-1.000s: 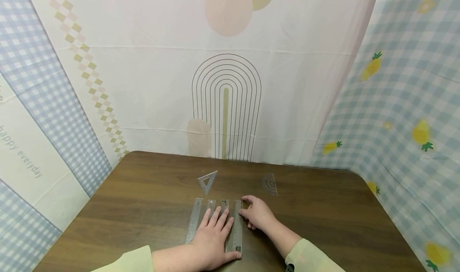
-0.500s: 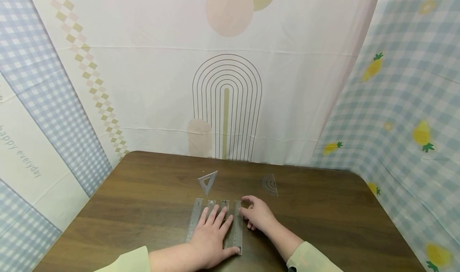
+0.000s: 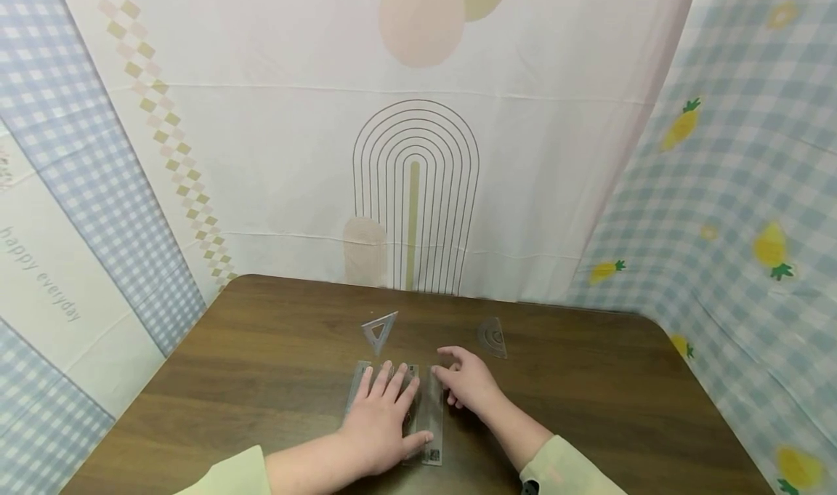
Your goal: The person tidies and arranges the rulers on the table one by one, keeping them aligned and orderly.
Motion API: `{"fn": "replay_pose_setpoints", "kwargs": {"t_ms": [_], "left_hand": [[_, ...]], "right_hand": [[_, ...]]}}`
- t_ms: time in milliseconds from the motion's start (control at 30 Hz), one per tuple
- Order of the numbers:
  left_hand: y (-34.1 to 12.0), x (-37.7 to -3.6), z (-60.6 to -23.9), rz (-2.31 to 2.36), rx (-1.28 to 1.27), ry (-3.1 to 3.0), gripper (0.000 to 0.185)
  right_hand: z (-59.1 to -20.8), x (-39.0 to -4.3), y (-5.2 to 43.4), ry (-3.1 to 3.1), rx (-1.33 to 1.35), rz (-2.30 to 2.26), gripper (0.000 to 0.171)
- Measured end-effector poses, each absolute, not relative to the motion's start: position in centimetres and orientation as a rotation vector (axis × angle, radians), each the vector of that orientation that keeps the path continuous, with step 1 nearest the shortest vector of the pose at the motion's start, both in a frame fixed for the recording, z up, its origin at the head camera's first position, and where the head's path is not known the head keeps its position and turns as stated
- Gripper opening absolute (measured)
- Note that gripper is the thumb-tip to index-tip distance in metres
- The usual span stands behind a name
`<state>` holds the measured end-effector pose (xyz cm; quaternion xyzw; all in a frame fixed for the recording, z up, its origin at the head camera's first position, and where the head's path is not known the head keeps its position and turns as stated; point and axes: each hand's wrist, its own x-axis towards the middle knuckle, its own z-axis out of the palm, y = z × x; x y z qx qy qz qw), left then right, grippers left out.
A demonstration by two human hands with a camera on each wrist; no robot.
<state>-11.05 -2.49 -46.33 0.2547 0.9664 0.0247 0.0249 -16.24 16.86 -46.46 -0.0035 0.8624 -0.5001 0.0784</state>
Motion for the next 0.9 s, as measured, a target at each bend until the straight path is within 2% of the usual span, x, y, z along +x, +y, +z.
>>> {"fn": "replay_pose_setpoints", "kwargs": {"t_ms": [900], "left_hand": [[-6.4, -16.8, -45.3, 0.225, 0.434, 3.116, 0.085]], "right_hand": [[-45.4, -19.3, 13.8, 2.615, -0.052, -1.538, 0.042]]}}
